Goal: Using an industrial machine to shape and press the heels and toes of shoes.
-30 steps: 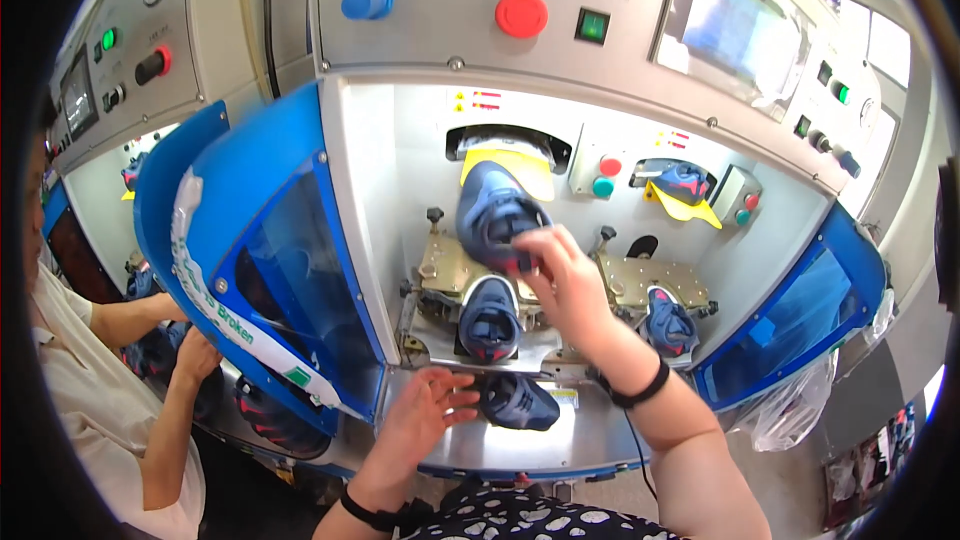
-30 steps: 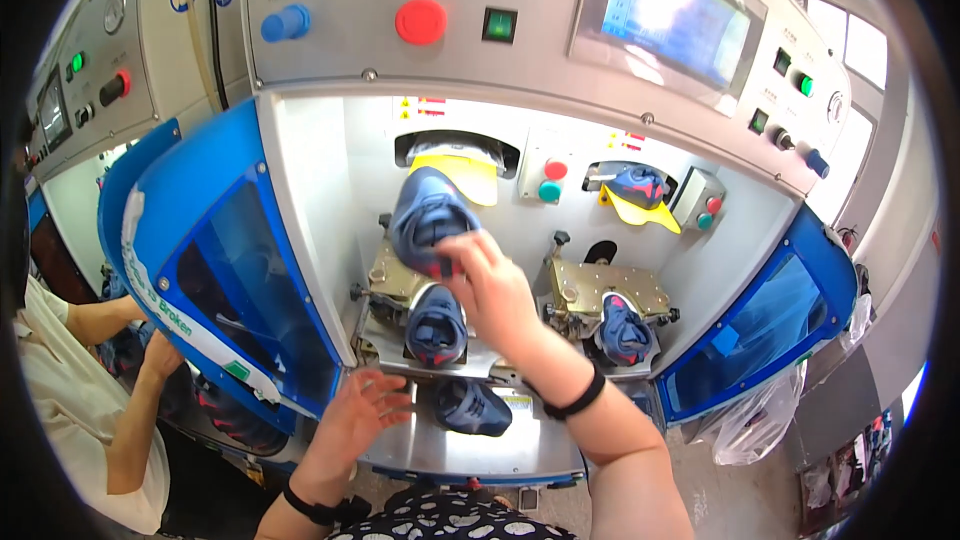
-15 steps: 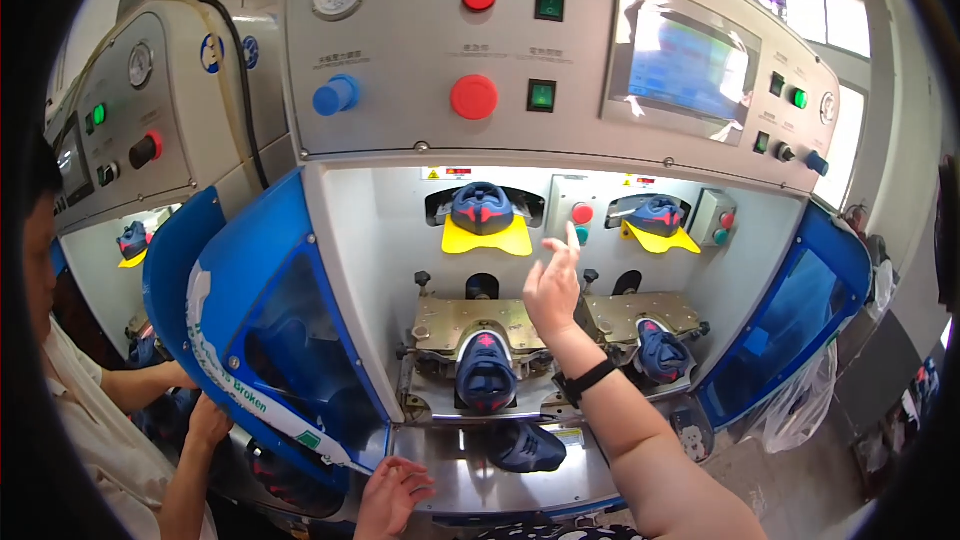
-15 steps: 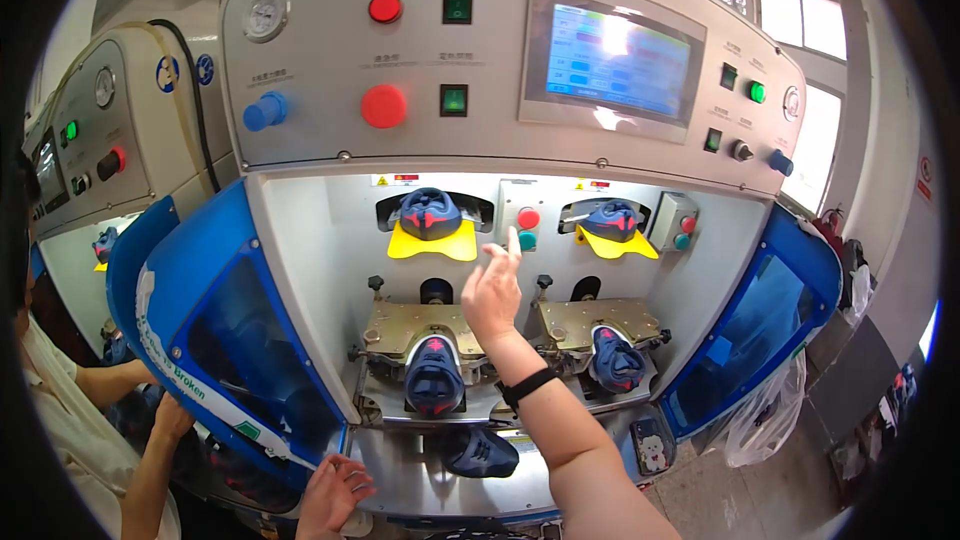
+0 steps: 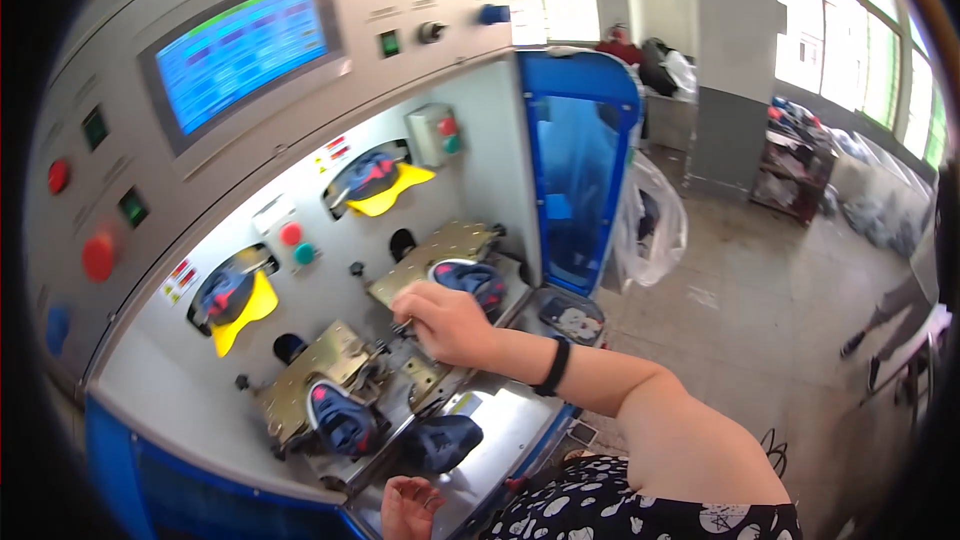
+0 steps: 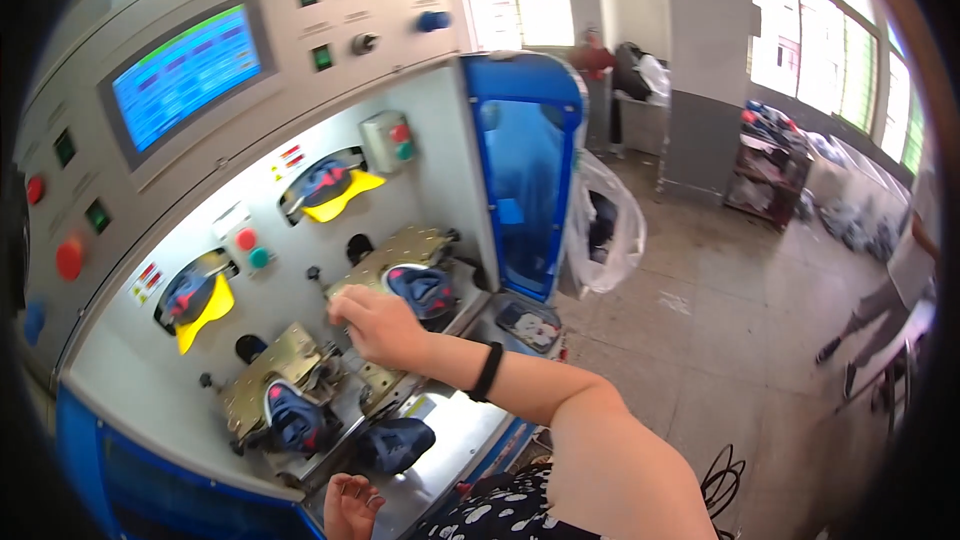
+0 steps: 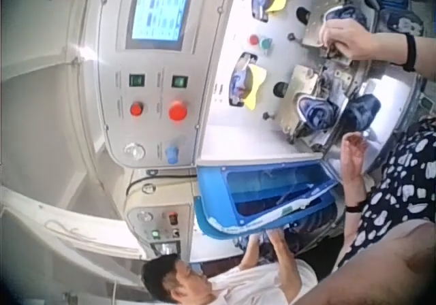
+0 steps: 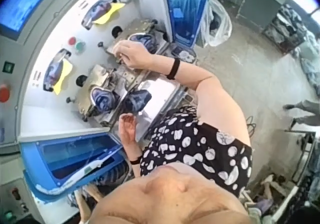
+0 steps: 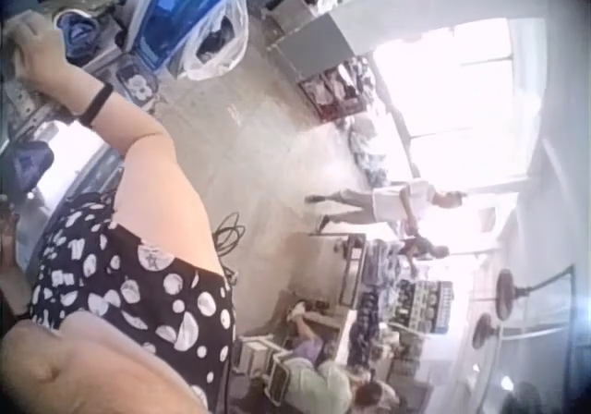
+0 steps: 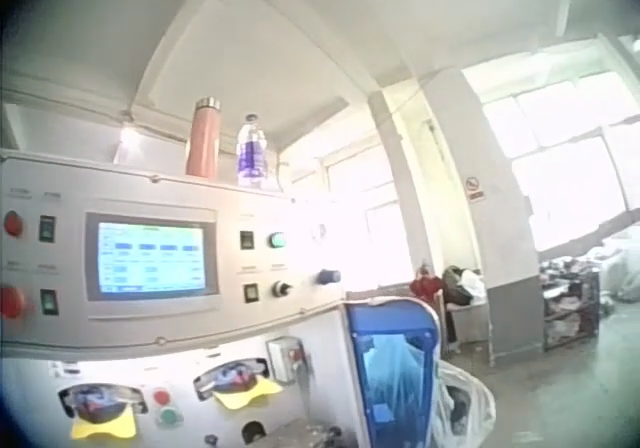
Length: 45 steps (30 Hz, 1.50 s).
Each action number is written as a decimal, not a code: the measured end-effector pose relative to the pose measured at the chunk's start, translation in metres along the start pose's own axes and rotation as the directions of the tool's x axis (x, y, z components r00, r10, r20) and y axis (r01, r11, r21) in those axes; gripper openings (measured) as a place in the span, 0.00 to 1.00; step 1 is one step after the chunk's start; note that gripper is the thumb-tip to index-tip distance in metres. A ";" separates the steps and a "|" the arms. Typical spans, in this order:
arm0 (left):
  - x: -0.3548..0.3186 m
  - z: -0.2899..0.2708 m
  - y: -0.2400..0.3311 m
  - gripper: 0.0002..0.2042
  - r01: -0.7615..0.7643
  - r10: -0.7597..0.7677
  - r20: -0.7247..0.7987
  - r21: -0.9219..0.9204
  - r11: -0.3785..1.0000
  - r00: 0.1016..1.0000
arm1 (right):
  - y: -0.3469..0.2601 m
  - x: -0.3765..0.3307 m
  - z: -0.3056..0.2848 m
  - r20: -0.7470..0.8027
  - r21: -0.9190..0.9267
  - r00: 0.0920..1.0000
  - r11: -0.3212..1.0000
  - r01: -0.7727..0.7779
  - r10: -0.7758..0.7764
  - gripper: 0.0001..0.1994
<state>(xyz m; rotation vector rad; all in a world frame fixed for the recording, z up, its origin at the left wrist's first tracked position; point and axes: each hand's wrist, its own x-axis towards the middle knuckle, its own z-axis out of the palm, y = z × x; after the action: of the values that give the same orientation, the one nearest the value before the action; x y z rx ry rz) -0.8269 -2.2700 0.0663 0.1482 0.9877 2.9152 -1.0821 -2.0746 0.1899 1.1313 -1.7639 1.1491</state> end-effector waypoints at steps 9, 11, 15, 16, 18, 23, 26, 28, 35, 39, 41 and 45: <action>0.061 0.000 -0.043 0.14 0.251 -0.249 -0.042 0.042 0.967 0.968 | 0.148 -0.091 -0.254 -0.697 0.069 0.579 0.843 -0.533 0.423 0.09; 0.077 0.014 -0.055 0.14 0.296 -0.293 -0.053 0.059 0.953 0.955 | 0.195 -0.118 -0.289 -0.596 -0.103 0.482 0.534 -0.839 0.642 0.13; 0.102 0.043 -0.079 0.13 0.318 -0.307 -0.113 0.106 0.942 0.945 | 0.249 -0.160 -0.310 -0.312 -0.530 0.578 0.367 -0.764 0.754 0.28; 0.108 0.049 -0.083 0.13 0.326 -0.310 -0.120 0.143 0.935 0.943 | 0.254 -0.163 -0.311 -0.212 -0.537 0.679 0.497 -0.682 0.702 0.31; 0.117 0.061 -0.092 0.13 0.333 -0.317 -0.127 0.140 0.932 0.940 | 0.259 -0.162 -0.308 -0.203 -0.535 0.705 0.526 -0.661 0.679 0.34; 0.146 0.095 -0.122 0.11 0.408 -0.375 -0.232 0.114 0.906 0.898 | 0.261 -0.137 -0.307 -0.318 -0.715 0.651 0.276 -0.642 0.689 0.12; 0.162 0.111 -0.139 0.10 0.458 -0.391 -0.314 0.180 0.871 0.866 | 0.252 -0.119 -0.317 -0.231 -0.644 0.680 0.414 -0.643 0.696 0.15; 0.176 0.118 -0.147 0.10 0.495 -0.426 -0.318 0.177 0.851 0.847 | 0.235 -0.111 -0.329 -0.261 -0.488 0.750 0.587 -0.646 0.608 0.17; 0.209 0.166 -0.183 0.14 0.505 -0.460 -0.209 0.325 0.799 0.863 | 0.112 -0.125 -0.334 -0.411 0.011 0.860 0.945 -0.326 0.302 0.21; 0.212 0.200 -0.200 0.16 0.444 -0.470 -0.015 0.353 0.823 0.883 | 0.054 -0.148 -0.282 0.087 0.592 0.888 0.693 -0.411 0.452 0.18; 0.213 0.206 -0.207 0.17 0.454 -0.486 -0.005 0.366 0.812 0.874 | 0.038 -0.161 -0.255 0.386 0.713 0.779 0.376 -0.592 0.495 0.24; 0.191 0.179 -0.192 0.18 0.455 -0.456 -0.100 0.400 0.795 0.884 | 0.036 -0.183 -0.239 0.134 0.270 0.955 0.917 -0.293 0.266 0.18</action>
<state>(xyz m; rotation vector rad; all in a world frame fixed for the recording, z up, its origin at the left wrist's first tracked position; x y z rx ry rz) -0.9918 -1.9932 0.1045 -0.0661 1.4041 2.2401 -1.0268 -1.7921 0.0938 1.1378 -1.9211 1.5903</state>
